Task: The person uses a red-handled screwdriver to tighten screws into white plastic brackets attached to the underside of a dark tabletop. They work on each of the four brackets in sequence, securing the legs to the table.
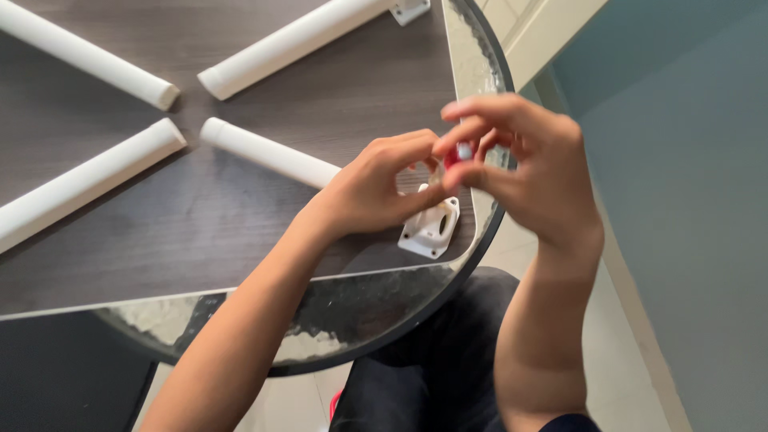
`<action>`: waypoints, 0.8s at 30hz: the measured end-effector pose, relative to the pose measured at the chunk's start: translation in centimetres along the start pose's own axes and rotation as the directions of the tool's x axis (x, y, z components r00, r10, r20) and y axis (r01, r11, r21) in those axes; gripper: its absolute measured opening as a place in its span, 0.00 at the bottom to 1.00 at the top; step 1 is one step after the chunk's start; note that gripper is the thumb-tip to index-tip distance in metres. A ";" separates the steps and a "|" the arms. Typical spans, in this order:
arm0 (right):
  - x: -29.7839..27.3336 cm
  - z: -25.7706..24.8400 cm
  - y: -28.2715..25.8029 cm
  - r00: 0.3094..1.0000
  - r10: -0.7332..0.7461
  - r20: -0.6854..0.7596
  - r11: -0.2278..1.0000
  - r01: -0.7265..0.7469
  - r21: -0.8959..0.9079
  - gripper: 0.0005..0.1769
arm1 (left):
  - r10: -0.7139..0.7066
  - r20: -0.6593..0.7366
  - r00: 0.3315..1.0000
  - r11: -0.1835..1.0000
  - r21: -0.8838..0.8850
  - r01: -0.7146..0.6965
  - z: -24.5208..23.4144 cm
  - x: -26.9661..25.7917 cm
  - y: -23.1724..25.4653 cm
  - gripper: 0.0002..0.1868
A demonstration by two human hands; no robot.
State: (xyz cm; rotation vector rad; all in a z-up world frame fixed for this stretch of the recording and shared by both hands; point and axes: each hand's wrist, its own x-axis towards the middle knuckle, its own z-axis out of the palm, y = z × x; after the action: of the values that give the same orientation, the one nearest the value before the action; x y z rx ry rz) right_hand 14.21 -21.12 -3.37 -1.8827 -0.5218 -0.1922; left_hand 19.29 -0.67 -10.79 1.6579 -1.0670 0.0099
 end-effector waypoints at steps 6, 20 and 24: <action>-0.8 1.1 0.5 0.995 -0.029 -0.091 0.999 0.033 0.043 0.10 | 0.008 -0.028 1.000 1.000 -0.001 -0.008 -0.1 -0.3 0.2 0.12; -1.3 2.0 0.6 0.990 0.022 -0.139 0.999 -0.017 0.034 0.14 | 0.038 -0.089 0.995 0.966 0.258 -0.013 0.4 -0.8 1.0 0.23; -0.9 1.5 0.7 0.993 -0.080 -0.089 0.996 0.084 0.043 0.14 | 0.083 -0.076 0.994 0.985 0.157 -0.070 0.1 -0.9 0.9 0.19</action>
State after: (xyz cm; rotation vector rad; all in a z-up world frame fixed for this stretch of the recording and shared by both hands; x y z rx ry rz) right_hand 13.51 -20.17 -4.87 -1.8007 -0.5401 -0.3128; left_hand 18.16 -0.18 -10.55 1.7382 -1.0888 0.2146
